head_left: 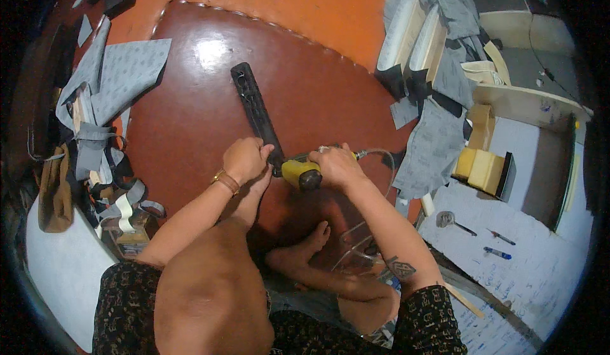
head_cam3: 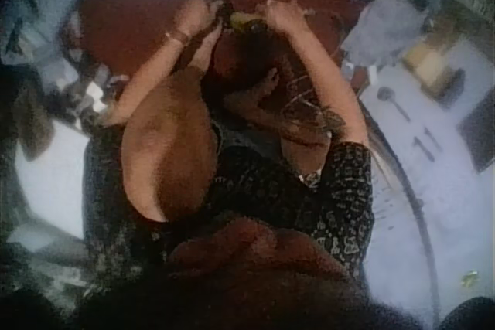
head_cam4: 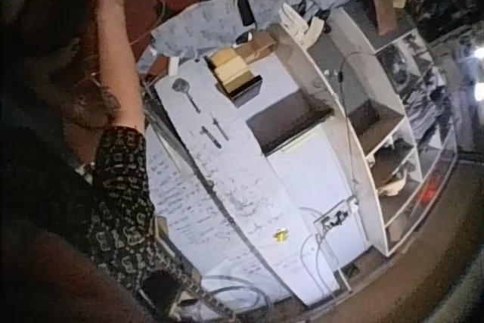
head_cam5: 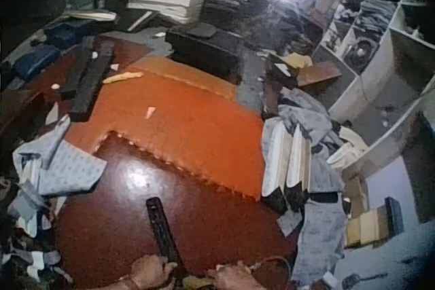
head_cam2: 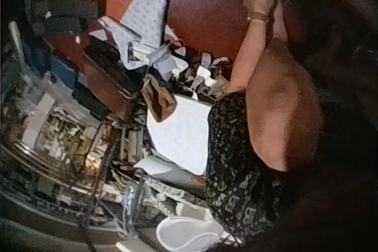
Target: The person uses a pneumatic staple gun to attach a black strip to a long furniture part while sitting on the floor. They then use scissors to trim the strip and a small metal tool to adjust a component on the part.
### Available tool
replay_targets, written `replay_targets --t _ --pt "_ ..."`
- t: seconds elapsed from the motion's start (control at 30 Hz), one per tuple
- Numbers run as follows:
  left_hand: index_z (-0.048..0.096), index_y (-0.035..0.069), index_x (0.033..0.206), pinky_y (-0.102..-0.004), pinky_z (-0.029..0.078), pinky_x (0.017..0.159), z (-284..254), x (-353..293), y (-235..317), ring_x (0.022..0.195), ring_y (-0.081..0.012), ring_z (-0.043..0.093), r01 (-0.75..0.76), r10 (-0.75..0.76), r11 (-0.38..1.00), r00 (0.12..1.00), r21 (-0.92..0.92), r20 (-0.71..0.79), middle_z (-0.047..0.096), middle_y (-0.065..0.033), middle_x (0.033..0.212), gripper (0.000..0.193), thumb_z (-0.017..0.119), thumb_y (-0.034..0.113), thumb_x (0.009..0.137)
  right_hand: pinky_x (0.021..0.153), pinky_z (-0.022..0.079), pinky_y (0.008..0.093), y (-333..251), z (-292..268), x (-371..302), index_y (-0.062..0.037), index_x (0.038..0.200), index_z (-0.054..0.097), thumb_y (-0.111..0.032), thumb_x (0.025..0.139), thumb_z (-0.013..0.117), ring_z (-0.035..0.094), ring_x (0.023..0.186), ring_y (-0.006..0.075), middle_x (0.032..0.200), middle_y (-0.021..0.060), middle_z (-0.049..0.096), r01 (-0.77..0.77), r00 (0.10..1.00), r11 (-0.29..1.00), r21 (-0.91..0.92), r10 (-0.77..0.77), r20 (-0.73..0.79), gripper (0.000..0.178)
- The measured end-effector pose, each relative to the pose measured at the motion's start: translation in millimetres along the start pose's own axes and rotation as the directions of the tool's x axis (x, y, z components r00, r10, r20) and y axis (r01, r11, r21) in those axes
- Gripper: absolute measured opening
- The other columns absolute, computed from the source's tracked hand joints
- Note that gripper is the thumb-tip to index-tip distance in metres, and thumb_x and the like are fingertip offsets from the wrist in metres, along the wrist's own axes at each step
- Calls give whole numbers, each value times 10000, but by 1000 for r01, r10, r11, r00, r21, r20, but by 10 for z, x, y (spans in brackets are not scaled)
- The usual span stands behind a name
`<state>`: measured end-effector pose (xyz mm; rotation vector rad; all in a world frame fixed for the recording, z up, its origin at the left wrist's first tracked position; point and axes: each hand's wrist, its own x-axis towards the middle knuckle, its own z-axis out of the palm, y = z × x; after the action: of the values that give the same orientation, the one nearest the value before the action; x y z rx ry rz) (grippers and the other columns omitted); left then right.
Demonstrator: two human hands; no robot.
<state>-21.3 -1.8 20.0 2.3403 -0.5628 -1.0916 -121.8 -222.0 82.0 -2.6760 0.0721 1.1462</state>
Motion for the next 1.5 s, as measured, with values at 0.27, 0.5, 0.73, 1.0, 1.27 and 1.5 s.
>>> replay_targets --t 0.27,0.5,0.73,1.0,1.27,1.5 --pt "757 66 908 -546 564 767 56 19 -39 887 -428 713 27 -26 999 999 45 -31 741 -213 906 386 613 414 989 932 490 532 -71 -317 22 -165 1128 755 -165 757 778 725 1040 328 1053 115 760 80 997 994 -75 -81 -7 371" --pt "752 61 918 -541 567 740 66 21 -49 848 -425 719 26 -25 1000 999 17 -43 740 -210 860 387 624 420 982 972 487 592 -196 -469 199 -140 1154 737 -150 748 794 723 1044 343 1057 119 763 17 999 991 -130 -12 39 410" --pt "759 50 885 -485 565 695 78 -25 -16 775 -378 727 -2 -28 984 986 -181 -165 738 -177 805 217 751 267 896 945 482 538 -92 -359 230 -151 1187 718 -157 766 785 721 1054 336 1072 124 758 17 1000 992 -129 -16 9 426" --pt "782 58 1054 -453 569 708 202 29 -18 765 -376 720 -100 -27 852 972 -513 -234 737 -197 831 230 736 220 898 941 480 510 -136 -415 204 -159 1173 726 -161 759 781 723 1043 327 1059 120 757 -15 1000 992 -126 18 22 417" --pt "766 76 1175 -480 565 727 280 -116 2 796 -424 716 -202 154 963 955 -178 -253 719 -252 889 303 642 261 970 946 465 527 -113 -376 202 -159 1154 730 -166 765 782 721 1045 323 1074 118 758 -23 1000 993 -116 24 4 393" --pt "758 2 795 -501 538 659 52 108 117 711 -415 707 30 -99 959 967 -281 -233 703 -234 747 472 683 439 958 923 462 515 -99 -325 181 -155 1132 734 -169 764 786 722 1032 325 1057 117 758 -2 999 995 -97 -2 -35 372"
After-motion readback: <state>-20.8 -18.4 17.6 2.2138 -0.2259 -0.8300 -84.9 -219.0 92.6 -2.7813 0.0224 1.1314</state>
